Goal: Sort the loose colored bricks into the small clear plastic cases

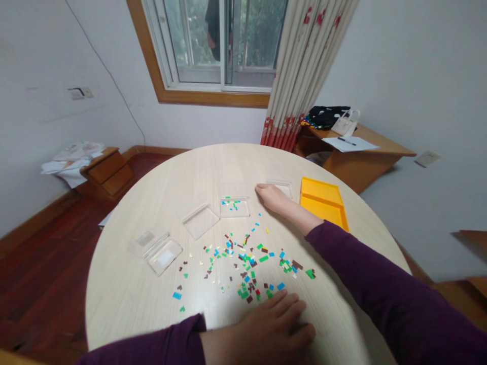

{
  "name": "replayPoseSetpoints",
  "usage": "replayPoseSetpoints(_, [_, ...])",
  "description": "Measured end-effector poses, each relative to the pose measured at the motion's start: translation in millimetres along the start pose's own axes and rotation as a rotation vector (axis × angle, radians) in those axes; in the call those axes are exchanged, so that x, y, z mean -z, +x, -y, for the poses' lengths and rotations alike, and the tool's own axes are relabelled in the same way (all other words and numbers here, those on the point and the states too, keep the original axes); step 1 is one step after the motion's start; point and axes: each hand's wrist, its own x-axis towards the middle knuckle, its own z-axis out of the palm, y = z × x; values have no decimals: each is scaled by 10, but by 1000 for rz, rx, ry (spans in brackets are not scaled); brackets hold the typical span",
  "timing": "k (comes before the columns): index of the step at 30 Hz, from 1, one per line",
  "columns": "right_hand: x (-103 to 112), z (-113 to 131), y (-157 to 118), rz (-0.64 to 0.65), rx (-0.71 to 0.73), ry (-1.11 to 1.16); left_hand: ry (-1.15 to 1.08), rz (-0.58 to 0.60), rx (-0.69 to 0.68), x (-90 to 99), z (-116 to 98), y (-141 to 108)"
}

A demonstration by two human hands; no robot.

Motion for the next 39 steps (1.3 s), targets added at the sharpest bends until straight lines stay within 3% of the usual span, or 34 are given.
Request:
replayPoseSetpoints(4, [5, 82, 61, 36, 5, -71, -13, 44, -3, 48, 7, 9])
replayPoseSetpoints(8, [38, 57, -129, 27, 63, -82, -36, 68, -7, 55, 13, 15])
replayPoseSetpoints(11, [87, 46, -237, -143, 83, 30, -42, 60, -7, 55, 9, 15])
replayPoseSetpoints(13, [138, 85, -221, -290, 100, 165, -51, 65, -6, 72, 5, 14])
replayPoseSetpoints(15, [192, 167, -140, -350, 146, 291, -60, 78, -3, 103, 2, 15])
replayPoseSetpoints(20, [269, 314, -32, -273, 193, 421, -66, 99, 9, 170, -1, 20])
replayPoseSetpoints(23, [272, 175, -345, -307, 119, 435, -82, 90, 19, 157, -6, 10])
replayPoseSetpoints(25, [266, 12, -733, -295, 42, 445, -97, 100, 18, 145, -10, 1])
replayPoseSetpoints(28, [213, -179, -1417, -300, -183, 460, -117, 116, 19, 139, -15, -7])
replayPoseSetpoints(32, [14, -85, -2097, -286, -336, 563, -131, 107, 29, 121, -25, -5])
replayPoseSetpoints(35, [-170, 158, -2249, -290, -326, 627, -129, 97, 48, 82, -34, -5])
replayPoseSetpoints(39, [-317, 420, -2131, -327, -296, 737, -125, 97, 57, 56, -41, -10])
